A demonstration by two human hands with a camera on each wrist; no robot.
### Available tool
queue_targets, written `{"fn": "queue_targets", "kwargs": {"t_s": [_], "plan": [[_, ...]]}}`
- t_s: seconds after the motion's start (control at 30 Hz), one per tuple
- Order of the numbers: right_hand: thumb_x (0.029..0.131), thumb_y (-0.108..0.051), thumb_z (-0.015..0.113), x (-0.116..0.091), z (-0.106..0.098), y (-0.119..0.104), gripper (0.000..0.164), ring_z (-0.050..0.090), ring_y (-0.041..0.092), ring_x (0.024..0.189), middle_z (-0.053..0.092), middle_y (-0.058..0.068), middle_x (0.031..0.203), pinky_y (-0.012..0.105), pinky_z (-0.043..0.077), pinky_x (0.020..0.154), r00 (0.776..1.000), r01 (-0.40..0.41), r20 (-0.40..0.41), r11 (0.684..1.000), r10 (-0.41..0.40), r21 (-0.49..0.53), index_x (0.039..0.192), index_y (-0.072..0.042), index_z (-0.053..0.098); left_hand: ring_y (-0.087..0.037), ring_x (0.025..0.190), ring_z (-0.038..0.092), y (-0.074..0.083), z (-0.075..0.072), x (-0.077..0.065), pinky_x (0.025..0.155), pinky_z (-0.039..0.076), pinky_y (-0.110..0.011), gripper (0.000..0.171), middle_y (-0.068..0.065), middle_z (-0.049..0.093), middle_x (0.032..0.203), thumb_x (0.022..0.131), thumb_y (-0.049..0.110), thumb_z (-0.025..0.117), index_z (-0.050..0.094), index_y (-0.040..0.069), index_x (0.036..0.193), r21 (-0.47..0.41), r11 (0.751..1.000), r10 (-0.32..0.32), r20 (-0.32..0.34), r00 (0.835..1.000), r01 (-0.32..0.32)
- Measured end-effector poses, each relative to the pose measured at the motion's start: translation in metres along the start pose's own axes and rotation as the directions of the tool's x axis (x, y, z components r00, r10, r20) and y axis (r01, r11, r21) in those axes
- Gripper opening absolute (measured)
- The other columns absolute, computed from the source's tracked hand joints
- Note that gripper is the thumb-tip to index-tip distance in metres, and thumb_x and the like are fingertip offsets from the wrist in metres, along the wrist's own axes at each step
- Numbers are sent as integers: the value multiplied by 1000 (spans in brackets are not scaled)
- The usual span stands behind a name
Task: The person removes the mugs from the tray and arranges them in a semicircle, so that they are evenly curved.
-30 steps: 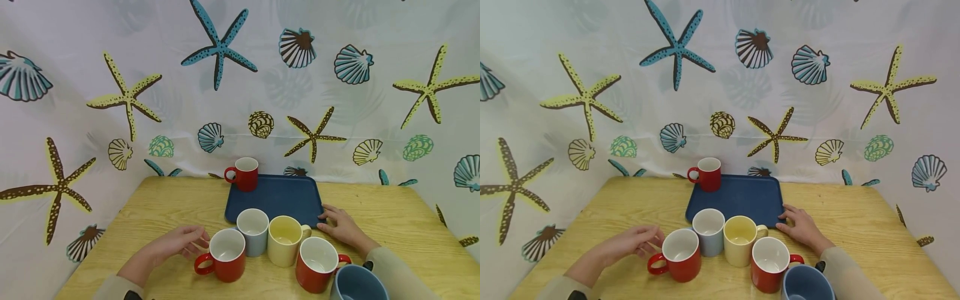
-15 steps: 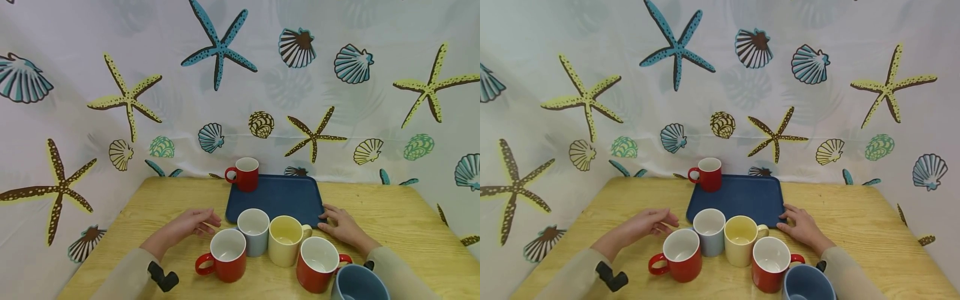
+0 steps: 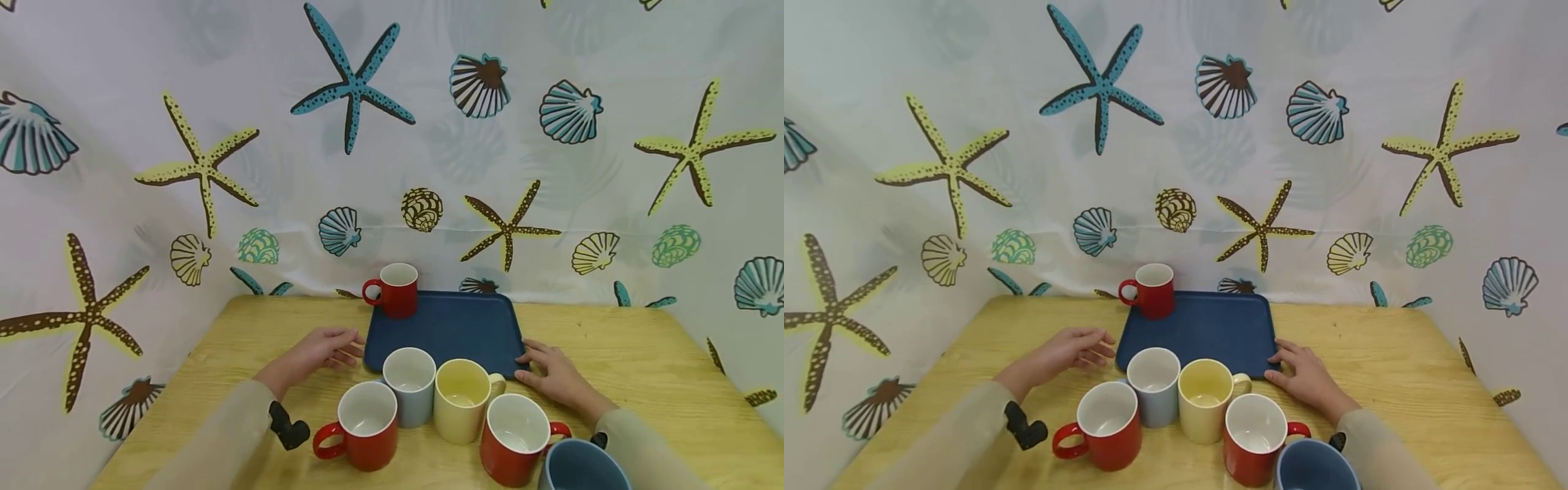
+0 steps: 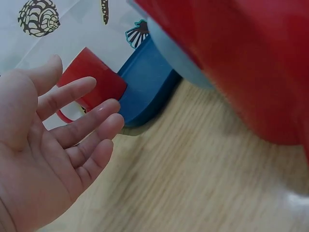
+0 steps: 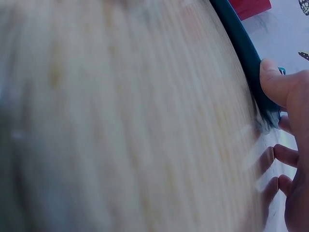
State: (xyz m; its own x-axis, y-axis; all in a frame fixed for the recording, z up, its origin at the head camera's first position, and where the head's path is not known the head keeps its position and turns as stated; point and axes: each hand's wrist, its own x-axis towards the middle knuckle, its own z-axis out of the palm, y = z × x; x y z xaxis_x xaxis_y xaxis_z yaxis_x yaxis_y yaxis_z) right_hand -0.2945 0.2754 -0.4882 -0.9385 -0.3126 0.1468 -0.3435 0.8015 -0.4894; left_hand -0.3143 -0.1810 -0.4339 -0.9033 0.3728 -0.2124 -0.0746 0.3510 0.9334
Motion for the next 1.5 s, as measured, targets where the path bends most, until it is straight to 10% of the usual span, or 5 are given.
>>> {"fn": "queue_targets", "kwargs": {"t_s": [0.47, 0.8, 1.17, 1.5], "plan": [[85, -42, 65, -2, -2, -5, 34, 34, 43, 125, 40, 16, 141, 64, 30, 95, 1000, -1, -11, 1000, 0, -21, 107, -17, 67, -29, 101, 61, 27, -19, 38, 91, 45, -45, 47, -16, 62, 114, 97, 38, 45, 53, 2, 126, 101, 994, -23, -62, 998, 29], [86, -45, 63, -7, -7, -2, 35, 35, 44, 123, 41, 16, 140, 63, 30, 95, 1000, 17, -6, 1000, -17, -26, 106, -17, 67, -35, 103, 59, 49, -14, 69, 92, 44, -47, 43, -20, 63, 112, 97, 35, 47, 59, -2, 117, 71, 997, 11, -246, 969, 7], [85, -42, 64, 1, -4, -6, 32, 34, 46, 125, 40, 17, 140, 62, 29, 97, 1000, 21, 22, 1000, -21, 7, 104, -16, 67, -37, 105, 56, 30, -18, 81, 89, 46, -44, 41, -25, 56, 117, 97, 32, 50, 51, -5, 116, 43, 996, -59, -380, 923, 81], [86, -40, 64, 5, -14, -1, 29, 28, 45, 129, 36, 18, 143, 63, 25, 99, 996, -26, 89, 999, 24, 18, 103, -17, 67, -35, 103, 53, 30, -16, 105, 87, 47, -43, 49, -21, 51, 113, 95, 37, 50, 42, -4, 122, 160, 977, -78, -364, 928, 144]]}}
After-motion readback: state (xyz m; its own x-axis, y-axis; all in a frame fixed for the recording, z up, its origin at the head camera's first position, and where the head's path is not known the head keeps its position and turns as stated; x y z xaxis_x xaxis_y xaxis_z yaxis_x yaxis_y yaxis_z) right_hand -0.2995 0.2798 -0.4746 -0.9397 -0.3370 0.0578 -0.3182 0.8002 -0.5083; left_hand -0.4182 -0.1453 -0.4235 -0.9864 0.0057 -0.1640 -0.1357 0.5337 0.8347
